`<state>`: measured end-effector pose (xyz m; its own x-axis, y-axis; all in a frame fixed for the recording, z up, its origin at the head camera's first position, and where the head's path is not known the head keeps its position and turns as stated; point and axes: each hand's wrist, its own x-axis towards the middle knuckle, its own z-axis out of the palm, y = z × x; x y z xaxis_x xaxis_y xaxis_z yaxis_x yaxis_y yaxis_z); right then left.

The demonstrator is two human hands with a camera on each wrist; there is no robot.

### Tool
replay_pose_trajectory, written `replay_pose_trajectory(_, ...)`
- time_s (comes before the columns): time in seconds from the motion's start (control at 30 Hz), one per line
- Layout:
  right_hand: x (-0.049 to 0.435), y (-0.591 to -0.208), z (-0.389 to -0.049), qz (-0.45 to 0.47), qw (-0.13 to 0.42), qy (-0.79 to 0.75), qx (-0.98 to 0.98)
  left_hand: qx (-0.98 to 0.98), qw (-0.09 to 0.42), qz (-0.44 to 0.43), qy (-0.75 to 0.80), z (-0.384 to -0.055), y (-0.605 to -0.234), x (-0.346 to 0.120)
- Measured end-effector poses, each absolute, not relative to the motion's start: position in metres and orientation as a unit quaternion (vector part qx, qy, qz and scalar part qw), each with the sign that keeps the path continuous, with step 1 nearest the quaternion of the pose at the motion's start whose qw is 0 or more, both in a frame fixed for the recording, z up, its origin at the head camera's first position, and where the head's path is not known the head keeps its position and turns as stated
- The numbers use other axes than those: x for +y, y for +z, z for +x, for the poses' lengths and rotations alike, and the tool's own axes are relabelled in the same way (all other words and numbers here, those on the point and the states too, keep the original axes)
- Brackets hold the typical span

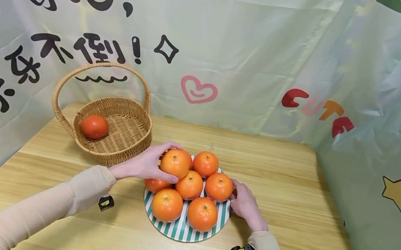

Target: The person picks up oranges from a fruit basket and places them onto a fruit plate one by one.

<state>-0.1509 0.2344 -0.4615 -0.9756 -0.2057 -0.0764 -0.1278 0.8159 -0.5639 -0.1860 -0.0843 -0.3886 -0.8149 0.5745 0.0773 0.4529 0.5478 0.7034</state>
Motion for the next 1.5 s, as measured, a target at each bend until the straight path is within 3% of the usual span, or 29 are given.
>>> replay_pose_trajectory(0.6, 0.235, -0.463, -0.152, -0.083, 0.072, -0.296, 0.949, 0.863, 0.101, 0.299, 0.394, -0.186, -0.386, -0.095)
replay_pose_trajectory(1.03, 0.235, -0.461, -0.151, -0.089, 0.067, -0.293, 0.95, 0.858, 0.035, 0.273, 0.434, -0.195, -0.383, -0.129)
replay_pose_trajectory(1.37, 0.234, -0.46, -0.149, -0.09, 0.064, -0.287, 0.951, 0.91, -0.065, 0.119, 0.392, -0.229, -0.368, -0.195)
replay_pose_trajectory(1.5, 0.234, -0.46, -0.149, -0.091, 0.062, -0.284, 0.952, 0.94, -0.073, 0.048, 0.329, -0.24, -0.361, -0.222)
